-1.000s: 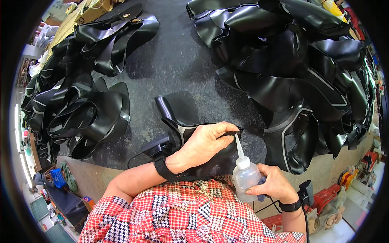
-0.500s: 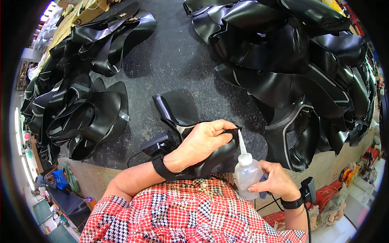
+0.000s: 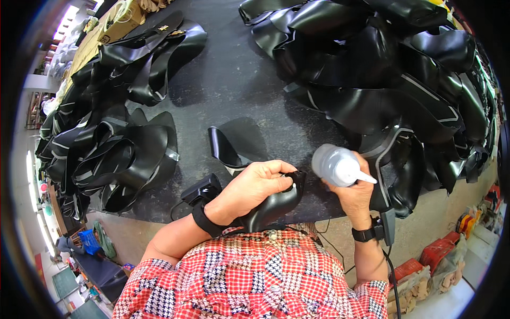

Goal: Applying adhesive from a bottle and cleaning the surfaces of black shoe uppers at a manufacturing workstation.

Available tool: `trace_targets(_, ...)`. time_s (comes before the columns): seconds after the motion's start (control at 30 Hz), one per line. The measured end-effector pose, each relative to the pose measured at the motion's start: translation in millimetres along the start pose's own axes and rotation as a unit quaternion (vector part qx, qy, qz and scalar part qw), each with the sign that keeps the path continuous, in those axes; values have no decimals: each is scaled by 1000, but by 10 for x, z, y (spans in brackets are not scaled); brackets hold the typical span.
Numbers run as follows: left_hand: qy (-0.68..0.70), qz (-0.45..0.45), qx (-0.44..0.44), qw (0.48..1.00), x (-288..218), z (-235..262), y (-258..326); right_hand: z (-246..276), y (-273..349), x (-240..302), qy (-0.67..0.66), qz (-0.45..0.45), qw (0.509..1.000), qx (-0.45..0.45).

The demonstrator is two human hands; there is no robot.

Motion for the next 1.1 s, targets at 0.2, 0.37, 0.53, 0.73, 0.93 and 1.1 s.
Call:
trace_targets(0.2,2,-2,11,1000,47,63,114,83,260,209,3,-46,993,-112)
trace_targets(0.37,-55,-9,27,998,84,5,119,-106,736,226,-289,-252,917,-112)
trace_targets(0.53,-20,13,71,997,105,-62,205,-515,487,492,-332,-153,929,-58)
trace_targets(0.73,-89,-19,52,995,146,-30,316,-665,567,486,-132,-29,991,11)
trace_targets(0.93,-141,-34,58,988,209,18,392,-840,655,434,-89,-32,995,-36)
trace_targets(1.1,-145,-54,23,988,340,81,410,-919,741,349,-110,-115,981,-109)
Point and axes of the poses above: each hand's wrist, its own y-axis away from the middle knuckle, its own z-axis out of the back of the hand, x = y × z, the point moved 5 cm from there along -y, towards the middle knuckle, and after that the axes turned 9 degrees about -y, right-handed, at the moved point
